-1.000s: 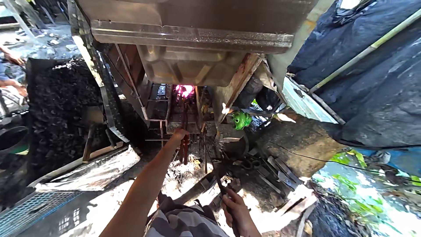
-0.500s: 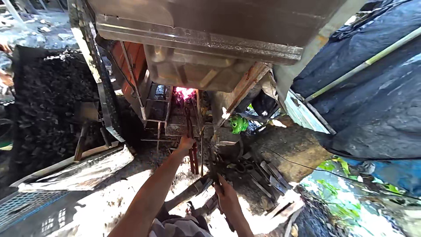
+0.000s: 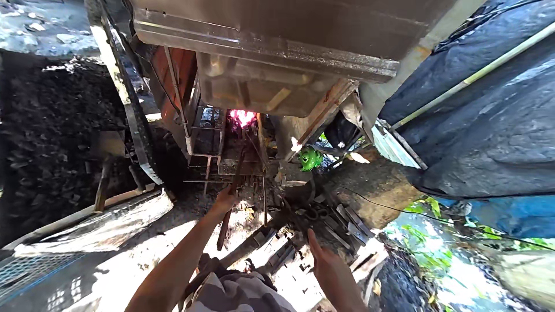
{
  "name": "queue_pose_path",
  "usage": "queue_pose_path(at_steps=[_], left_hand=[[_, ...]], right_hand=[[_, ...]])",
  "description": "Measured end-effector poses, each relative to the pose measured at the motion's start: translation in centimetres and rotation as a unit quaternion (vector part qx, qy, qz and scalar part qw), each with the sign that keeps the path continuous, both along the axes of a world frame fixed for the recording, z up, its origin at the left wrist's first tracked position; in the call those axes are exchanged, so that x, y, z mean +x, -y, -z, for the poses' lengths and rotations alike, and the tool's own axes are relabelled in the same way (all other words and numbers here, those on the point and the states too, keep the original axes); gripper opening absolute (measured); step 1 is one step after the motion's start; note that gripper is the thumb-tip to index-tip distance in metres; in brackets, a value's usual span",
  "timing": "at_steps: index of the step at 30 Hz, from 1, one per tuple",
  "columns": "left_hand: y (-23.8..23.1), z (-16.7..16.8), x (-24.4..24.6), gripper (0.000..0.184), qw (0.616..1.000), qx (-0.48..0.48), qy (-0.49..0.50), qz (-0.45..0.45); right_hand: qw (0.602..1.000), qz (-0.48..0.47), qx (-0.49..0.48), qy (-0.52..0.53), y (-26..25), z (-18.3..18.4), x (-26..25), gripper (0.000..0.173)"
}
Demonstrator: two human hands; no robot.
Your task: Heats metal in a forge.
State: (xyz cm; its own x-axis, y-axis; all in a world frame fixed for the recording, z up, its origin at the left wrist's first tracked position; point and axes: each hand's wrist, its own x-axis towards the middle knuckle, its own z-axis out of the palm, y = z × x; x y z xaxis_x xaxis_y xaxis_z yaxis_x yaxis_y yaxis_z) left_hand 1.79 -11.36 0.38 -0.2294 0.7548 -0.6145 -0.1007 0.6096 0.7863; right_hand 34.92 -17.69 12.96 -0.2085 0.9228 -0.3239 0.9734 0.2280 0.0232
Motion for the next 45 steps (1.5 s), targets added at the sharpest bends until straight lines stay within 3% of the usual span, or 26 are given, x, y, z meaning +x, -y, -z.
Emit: queue_pose_path(at_steps=[3, 5, 8, 10, 12, 15, 21, 26, 29, 34, 36, 42, 45], left_hand=[[0.3, 0.2, -2.4, 0.058, 0.997, -0.019, -0.066, 0.033], [-0.1, 0.4, -4.1, 0.057, 0.994, -0.019, -0.087, 0.056], [-0.8, 0.3, -5.9, 0.057, 0.991, -0.016, -0.104, 0.081], [-1.6, 0.1, -6.8, 0.057, 0.989, -0.02, -0.111, 0.092], [-2.2, 0.3, -7.5, 0.056, 0.989, -0.021, -0.111, 0.095], [-3.5, 0.8, -7.9, 0.052, 0.994, -0.01, -0.083, 0.071], [-5.7, 0.8, -7.6, 0.059, 1.0, 0.001, -0.015, 0.025], [-6.3, 1.2, -4.8, 0.06, 0.996, -0.007, 0.075, -0.049], [-5.1, 1.9, -2.2, 0.054, 0.984, 0.022, 0.154, -0.086], [-5.5, 3.1, 0.5, 0.05, 0.984, 0.017, 0.144, -0.103], [-6.2, 2.8, 1.0, 0.051, 0.987, 0.01, 0.128, -0.101], [-5.1, 2.3, -0.4, 0.061, 0.995, 0.005, 0.073, -0.068], [-2.0, 1.6, -1.8, 0.062, 0.998, 0.012, 0.045, -0.041]], right_hand=[[0.996, -0.009, -0.009, 0.084, -0.1, -3.4, -1.2, 0.073], [0.996, -0.015, -0.027, 0.083, -0.7, -4.1, -1.7, 0.068], [0.99, 0.04, -0.097, -0.09, -2.8, -2.2, -0.7, 0.053], [0.959, 0.114, -0.145, -0.217, -3.6, -0.7, 0.3, 0.05], [0.9, 0.189, -0.195, -0.34, -3.0, 1.0, 1.0, 0.05], [0.831, 0.236, -0.238, -0.443, -2.5, 2.4, 1.8, 0.051], [0.763, 0.266, -0.27, -0.524, -2.2, 3.1, 2.2, 0.052], [0.764, 0.262, -0.248, -0.535, -0.3, 3.5, 1.9, 0.054], [0.738, 0.282, -0.26, -0.556, 2.3, 3.5, 1.8, 0.052], [0.676, 0.313, -0.275, -0.609, 2.0, 5.7, -0.1, 0.048], [0.692, 0.297, -0.261, -0.604, 0.7, 5.5, -1.6, 0.048], [0.87, 0.184, -0.179, -0.421, 1.2, 3.4, -0.4, 0.051], [0.917, 0.143, -0.168, -0.333, 2.0, 3.0, 0.6, 0.052]])
